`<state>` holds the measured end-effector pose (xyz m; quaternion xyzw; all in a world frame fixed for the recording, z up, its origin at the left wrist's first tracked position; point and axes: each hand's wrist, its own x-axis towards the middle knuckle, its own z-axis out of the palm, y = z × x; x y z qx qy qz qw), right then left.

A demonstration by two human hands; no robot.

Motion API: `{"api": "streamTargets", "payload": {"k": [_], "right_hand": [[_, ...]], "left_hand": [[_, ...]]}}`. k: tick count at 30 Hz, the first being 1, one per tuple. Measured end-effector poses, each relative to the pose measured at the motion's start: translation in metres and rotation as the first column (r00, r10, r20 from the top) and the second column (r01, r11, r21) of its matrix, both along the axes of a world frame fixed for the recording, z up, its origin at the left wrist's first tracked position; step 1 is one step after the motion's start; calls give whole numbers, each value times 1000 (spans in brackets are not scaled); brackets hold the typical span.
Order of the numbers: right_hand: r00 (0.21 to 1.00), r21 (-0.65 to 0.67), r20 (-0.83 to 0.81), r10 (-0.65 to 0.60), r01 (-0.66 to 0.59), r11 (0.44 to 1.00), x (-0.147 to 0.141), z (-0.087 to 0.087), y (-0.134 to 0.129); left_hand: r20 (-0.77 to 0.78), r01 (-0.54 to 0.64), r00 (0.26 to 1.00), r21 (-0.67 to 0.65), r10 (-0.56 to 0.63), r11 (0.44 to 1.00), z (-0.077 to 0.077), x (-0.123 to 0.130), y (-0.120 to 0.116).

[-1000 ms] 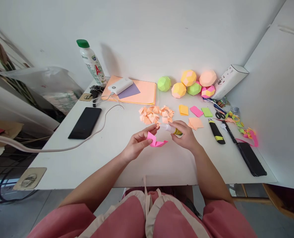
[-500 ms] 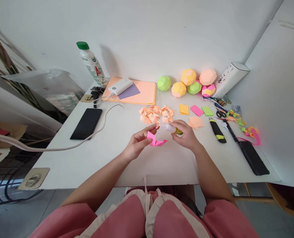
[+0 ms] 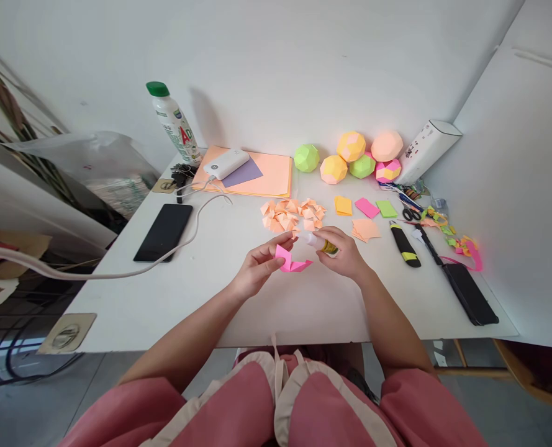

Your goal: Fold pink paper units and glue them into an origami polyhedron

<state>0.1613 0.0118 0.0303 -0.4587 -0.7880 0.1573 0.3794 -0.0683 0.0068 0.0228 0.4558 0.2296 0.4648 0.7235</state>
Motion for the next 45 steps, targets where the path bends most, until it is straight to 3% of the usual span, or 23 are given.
{"api": "streamTargets", "payload": {"k": [21,29,45], "right_hand": [[997,32,52,-60,58,998,-4,1,-3],[998,50,56,-24,22,998,-5,2,-4],[992,81,85,-97,90,993,-2,1,-3]], "left_hand": [[-1,-1,1000,12,1,1000,1,1,-1],[-25,-4,1000,23,4,1000,1,0,-1],[7,-20,1000,23,20,1000,-1,0,0]]}}
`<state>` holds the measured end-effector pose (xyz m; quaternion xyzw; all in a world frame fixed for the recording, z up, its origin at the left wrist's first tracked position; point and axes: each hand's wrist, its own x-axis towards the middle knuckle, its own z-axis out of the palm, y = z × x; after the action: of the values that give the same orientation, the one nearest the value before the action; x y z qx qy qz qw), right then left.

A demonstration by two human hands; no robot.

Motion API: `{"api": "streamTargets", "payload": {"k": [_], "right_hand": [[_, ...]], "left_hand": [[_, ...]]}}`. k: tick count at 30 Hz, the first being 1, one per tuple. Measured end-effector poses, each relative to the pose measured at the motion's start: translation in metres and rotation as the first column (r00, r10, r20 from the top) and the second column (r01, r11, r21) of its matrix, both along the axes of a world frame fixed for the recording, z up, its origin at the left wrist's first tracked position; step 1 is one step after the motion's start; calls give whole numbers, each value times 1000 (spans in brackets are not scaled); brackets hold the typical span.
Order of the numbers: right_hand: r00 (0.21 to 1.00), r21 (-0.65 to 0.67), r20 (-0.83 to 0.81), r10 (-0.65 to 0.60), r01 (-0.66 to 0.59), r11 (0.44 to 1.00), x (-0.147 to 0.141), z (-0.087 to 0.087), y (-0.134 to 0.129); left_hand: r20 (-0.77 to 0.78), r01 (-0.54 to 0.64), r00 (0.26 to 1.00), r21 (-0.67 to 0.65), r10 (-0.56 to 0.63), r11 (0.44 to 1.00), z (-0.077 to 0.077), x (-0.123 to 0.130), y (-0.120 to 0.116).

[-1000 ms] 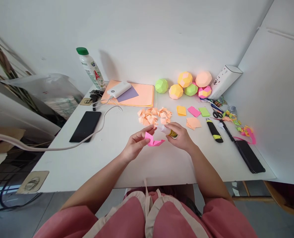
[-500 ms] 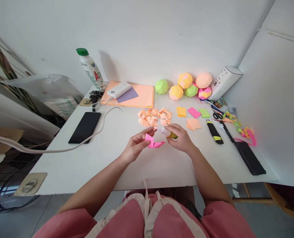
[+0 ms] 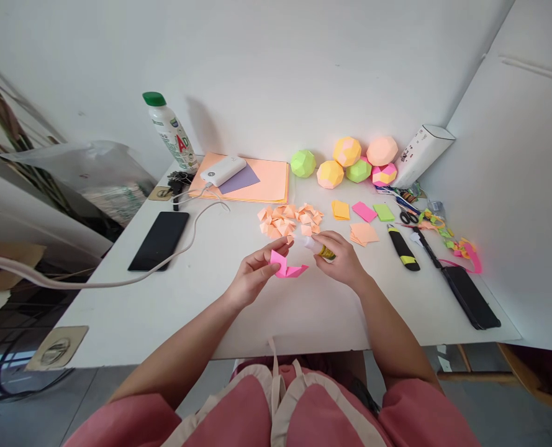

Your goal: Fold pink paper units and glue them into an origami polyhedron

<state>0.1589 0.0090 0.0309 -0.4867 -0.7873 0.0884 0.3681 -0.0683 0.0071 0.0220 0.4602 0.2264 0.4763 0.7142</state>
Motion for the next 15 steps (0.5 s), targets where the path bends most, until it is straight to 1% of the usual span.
{"api": "streamTargets", "payload": {"k": [7,11,13,14,15], "right_hand": [[1000,-9,-15,-11,11,1000,2,-1,1],[998,-31,-58,-25,24,999,3,2,1],[991,-76,-78,-106,100,992,6,4,1],[981,-116,-79,-177,167,979,8,5,2],[963,-168,-70,-260,245,955,10,6,3]], "left_hand": [[52,15,999,-40,-13,999,-2,-1,0],[109,23,994,-88,-13,996,-1,-2,0],[162,43,987,-123,-23,992,-1,-3,0],[190,62,981,-142,-34,988,0,-3,1],[216,88,975,-163,-52,983,0,-4,1]]}}
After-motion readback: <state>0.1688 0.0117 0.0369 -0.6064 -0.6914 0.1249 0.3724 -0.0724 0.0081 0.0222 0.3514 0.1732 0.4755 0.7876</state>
